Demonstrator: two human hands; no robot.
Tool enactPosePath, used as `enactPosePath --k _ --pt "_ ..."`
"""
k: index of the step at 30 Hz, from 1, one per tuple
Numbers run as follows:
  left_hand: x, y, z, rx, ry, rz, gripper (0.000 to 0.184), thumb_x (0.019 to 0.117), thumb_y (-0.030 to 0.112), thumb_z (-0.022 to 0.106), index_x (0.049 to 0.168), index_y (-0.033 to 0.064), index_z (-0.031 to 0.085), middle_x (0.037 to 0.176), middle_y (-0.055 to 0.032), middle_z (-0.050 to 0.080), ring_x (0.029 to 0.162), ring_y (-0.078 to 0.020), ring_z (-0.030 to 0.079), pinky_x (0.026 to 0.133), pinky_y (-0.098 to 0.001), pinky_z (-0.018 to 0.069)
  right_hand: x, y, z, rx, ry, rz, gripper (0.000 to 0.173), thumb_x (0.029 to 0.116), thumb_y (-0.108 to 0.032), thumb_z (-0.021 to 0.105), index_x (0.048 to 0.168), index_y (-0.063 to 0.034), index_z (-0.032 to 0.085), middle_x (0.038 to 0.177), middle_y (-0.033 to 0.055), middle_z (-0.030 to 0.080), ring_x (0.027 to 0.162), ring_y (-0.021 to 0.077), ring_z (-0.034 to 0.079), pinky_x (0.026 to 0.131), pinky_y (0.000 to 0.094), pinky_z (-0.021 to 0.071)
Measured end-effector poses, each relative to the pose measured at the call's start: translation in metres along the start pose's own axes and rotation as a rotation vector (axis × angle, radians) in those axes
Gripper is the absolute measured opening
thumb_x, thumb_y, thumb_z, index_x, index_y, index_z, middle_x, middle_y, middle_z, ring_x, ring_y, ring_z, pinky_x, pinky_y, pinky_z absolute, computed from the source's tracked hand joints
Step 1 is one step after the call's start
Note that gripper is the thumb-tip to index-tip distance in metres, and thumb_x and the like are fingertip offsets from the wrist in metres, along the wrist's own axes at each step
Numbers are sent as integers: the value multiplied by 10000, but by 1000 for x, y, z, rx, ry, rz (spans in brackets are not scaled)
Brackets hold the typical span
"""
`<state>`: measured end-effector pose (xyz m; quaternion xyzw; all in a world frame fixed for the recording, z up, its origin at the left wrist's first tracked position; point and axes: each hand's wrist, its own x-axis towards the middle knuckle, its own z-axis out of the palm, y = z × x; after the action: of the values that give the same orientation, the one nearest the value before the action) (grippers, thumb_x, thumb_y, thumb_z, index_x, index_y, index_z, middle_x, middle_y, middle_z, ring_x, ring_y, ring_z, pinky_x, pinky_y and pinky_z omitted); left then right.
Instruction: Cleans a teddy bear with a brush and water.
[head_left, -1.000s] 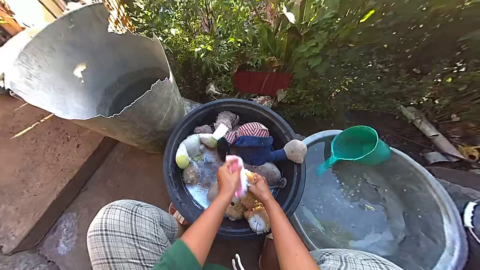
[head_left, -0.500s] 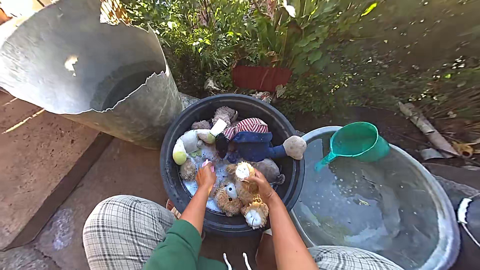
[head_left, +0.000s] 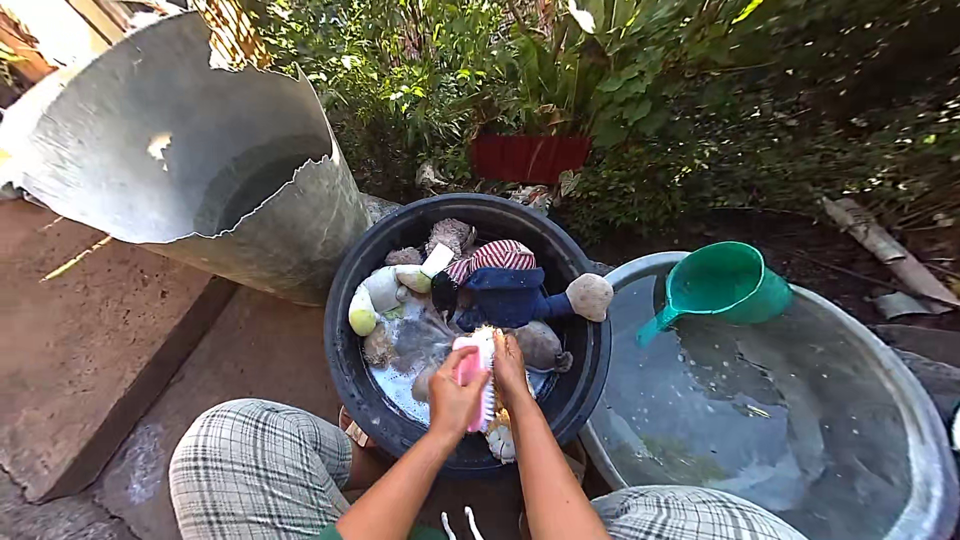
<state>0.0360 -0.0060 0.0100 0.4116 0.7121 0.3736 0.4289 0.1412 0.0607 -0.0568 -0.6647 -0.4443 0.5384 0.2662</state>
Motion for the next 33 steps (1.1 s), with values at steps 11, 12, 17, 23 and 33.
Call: enactPosePath --k 11,12,17,23,33 --pt "-3 -14 28 -41 33 -74 394 945 199 715 1299 35 663 1221 -173 708 1119 -305 689 989 -540 535 -5 11 -4 347 -58 -68 296 1104 -147 379 1133 54 595 968 103 623 878 102 605 826 292 520" --pt "6 -18 26 -76 60 -99 388 949 180 714 1290 5 654 1222 -198 696 1133 -321 676 1003 -541 526 -6 11 -1 307 -83 -83 304 1097 -130 384 1167 70 602 1005 125 642 909 117 618 853 306 524" --pt "81 -23 30 -250 207 -277 347 961 143 719 1268 -8 659 1226 -248 671 1151 -381 643 991 -578 505 -14 8 -4 164 -95 -119 281 1080 -111 418 1100 88 617 986 152 625 917 161 589 865 350 483" --pt "-12 -21 32 -201 94 -127 385 930 143 733 1277 -4 660 1209 -193 702 1101 -298 690 976 -520 546 -10 2 -4 180 -85 -92 278 1090 -103 404 1062 77 613 902 93 608 829 89 573 800 282 487" --pt "-5 -17 37 -127 81 -62 393 936 170 722 1293 15 664 1259 -157 703 1153 -278 682 1017 -520 527 -8 9 -12 331 -120 -109 251 1073 -102 407 888 -45 566 720 -28 556 661 28 563 659 220 505"
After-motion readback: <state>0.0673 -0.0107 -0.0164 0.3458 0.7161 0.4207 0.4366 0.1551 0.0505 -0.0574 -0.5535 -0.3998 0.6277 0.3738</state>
